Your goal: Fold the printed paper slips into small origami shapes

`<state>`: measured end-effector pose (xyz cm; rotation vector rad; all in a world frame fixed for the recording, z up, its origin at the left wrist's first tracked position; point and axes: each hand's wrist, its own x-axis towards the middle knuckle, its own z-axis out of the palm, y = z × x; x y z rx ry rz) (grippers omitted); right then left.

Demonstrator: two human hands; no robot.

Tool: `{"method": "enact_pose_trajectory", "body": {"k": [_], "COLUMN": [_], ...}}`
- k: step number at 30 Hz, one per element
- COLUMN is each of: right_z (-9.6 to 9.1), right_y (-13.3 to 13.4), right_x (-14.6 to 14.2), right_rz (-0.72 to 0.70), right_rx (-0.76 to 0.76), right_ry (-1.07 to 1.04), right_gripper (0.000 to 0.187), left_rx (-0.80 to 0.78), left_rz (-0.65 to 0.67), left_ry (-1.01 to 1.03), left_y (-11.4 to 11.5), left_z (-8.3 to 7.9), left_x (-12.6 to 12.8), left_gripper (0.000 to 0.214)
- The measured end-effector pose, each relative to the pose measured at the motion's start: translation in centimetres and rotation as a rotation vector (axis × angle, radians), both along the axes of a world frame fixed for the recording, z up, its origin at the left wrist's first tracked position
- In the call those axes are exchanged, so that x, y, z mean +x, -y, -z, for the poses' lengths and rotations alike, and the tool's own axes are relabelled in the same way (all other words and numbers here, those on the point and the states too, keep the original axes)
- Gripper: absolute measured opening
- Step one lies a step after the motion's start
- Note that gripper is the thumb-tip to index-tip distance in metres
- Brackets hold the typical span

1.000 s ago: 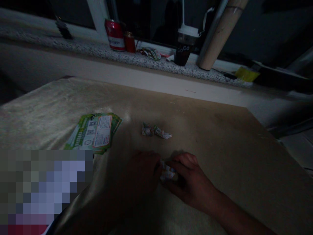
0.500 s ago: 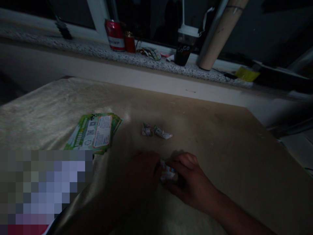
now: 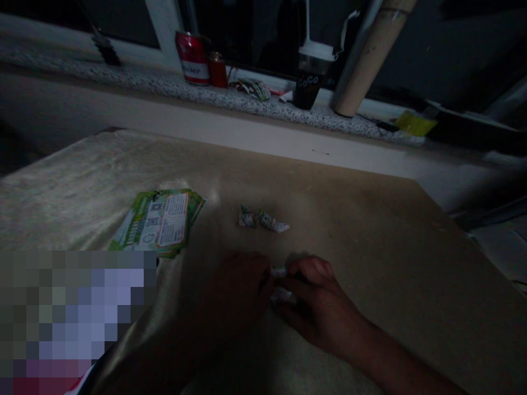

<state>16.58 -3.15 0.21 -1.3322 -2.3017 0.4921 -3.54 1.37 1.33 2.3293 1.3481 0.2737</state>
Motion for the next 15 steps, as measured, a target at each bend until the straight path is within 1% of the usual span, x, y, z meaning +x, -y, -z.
{"method": "enact_pose_trajectory", "body": {"k": [3,4,9,12,15], "right_z": [-0.13,-0.15,-0.13,-0.17,-0.23], "right_y": [0.01,0.02,0.14,0.13,0.13], "right_x": [-0.13,-0.14,-0.10,-0.07,-0.03], "right_rz": [0.004,0.002,0.003,0.004,0.001], "right_rx": [-0.007,-0.008,-0.001,-0.008,-0.016], "right_ry": [0.008,0.010,0.017,0.025,0.033], "right_gripper": [0.026,0.026,0.027,0.027,0.027], "left_rx": [0.047,0.065,0.122,0.094,0.080], "left_rz": [0.014,0.014,-0.011,-0.036,-0.055], "left_ry": [-0.015,-0.021,-0.071,-0.128,-0.138], "left_y": [0.04,0.07,0.18,0.09,-0.10], "left_z": [0.03,0.07,-0.03,-0.21,-0.27], "left_x": [-0.05,-0.07,-0.17,-0.29,-0.49], "left_gripper": [0.007,0.007,0.011,0.015,0.020]}}
